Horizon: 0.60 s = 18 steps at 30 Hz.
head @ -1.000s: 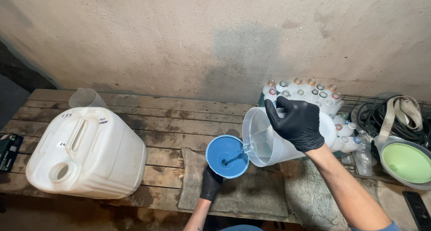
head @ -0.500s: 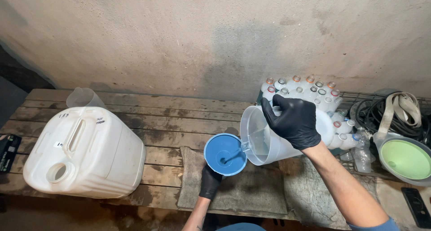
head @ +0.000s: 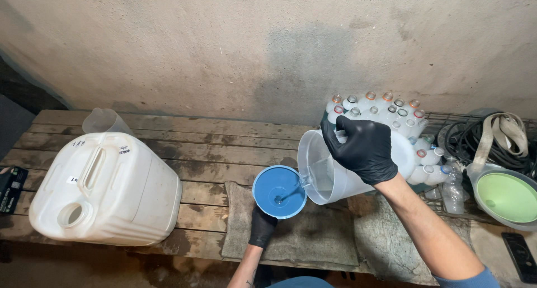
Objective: The person pours liquid from a large white jerrycan into a measuring jug, then uses a blue funnel to transfer the liquid into small plastic bottles arranged on a wooden table. The process is repeated several times, filling multiple bottles.
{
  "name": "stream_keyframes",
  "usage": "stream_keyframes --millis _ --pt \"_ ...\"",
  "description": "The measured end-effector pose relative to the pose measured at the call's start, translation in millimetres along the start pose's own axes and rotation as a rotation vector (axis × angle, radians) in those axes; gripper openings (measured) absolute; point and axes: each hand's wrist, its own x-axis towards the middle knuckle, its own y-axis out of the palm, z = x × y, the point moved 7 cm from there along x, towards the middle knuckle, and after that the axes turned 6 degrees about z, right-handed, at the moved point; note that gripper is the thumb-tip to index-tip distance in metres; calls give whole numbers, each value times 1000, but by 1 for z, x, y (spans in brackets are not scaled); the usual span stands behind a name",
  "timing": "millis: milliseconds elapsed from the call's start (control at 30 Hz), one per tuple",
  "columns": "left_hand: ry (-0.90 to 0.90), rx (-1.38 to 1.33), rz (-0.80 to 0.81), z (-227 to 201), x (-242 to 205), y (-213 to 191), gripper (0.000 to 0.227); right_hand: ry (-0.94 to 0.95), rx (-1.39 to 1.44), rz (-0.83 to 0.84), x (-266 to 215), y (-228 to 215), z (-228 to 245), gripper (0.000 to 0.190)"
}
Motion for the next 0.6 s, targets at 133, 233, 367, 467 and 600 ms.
stream_keyframes --millis 133,233,367,467,600 --pt "-3 35 -2 -18 2 -5 15 -2 -7 3 0 1 0 36" --pt "-2 69 -4 -29 2 -9 12 -10 1 -4 -1 2 1 36" --pt "236 196 3 -48 0 -11 4 0 -1 -15 -2 5 -4 37" --pt "303 202 -15 -70 -1 -18 2 3 2 -17 -2 5 -4 39" --pt "480 293 -10 -87 -5 -24 10 5 -6 -11 -3 6 -3 41"
